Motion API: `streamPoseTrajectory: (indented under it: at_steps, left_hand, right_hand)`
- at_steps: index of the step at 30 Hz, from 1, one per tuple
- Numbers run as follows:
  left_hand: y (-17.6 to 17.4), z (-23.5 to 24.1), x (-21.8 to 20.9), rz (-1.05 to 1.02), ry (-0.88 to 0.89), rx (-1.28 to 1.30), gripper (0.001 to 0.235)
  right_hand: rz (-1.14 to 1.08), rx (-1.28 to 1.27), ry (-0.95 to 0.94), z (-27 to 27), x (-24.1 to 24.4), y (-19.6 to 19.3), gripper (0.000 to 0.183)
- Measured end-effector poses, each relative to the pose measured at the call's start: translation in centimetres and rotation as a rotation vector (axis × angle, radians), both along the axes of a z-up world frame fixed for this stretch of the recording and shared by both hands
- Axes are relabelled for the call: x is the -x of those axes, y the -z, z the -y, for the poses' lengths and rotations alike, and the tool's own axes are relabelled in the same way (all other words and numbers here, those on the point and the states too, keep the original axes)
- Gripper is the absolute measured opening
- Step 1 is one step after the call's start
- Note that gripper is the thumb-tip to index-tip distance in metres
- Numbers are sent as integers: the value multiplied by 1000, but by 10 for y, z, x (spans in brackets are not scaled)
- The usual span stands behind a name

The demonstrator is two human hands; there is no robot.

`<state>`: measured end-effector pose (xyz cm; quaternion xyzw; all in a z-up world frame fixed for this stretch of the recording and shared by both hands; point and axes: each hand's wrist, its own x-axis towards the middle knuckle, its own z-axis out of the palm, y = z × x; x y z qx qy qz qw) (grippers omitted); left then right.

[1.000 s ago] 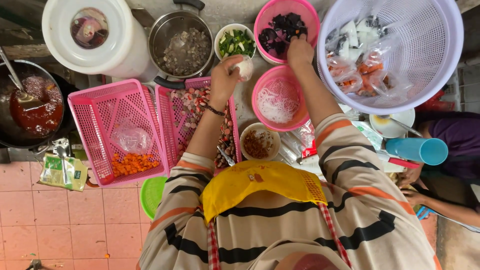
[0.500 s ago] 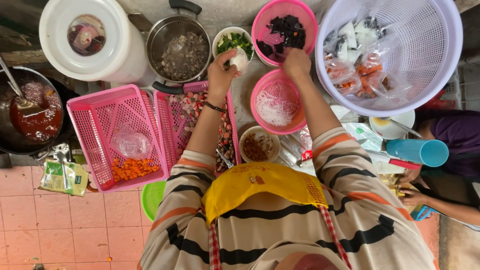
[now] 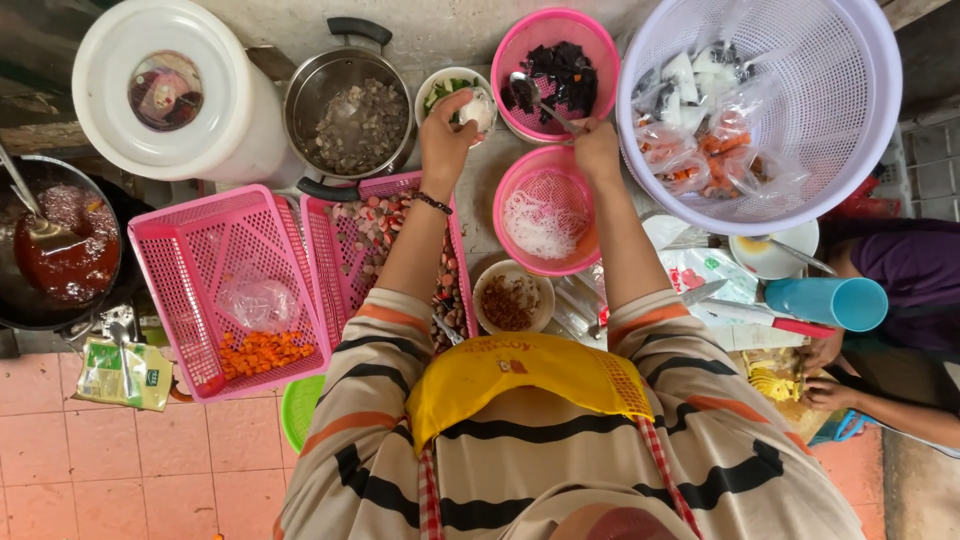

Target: Preparing and packing various food ingredients like noodles and vegetables into small plastic bags.

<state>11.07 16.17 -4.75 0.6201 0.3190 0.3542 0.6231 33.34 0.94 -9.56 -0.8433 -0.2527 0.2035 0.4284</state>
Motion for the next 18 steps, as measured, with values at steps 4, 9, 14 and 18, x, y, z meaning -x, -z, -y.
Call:
streamPoseTrajectory:
  at_steps: [4, 9, 14, 18]
  left_hand:
    - [0, -1, -11, -3, 17, -17, 44]
    - [13, -5, -34, 1, 7, -100, 44]
    - [12, -3, -64, 24, 7, -115, 40]
    - [1, 4, -79, 101, -19, -30, 45]
  right_hand:
    - [-108, -129, 2, 5, 1, 8, 24]
    - [-142, -234, -13, 17, 19, -53, 28]
    - [70, -273, -41, 29, 64, -115, 25]
    - [621, -251, -89, 39, 96, -125, 21]
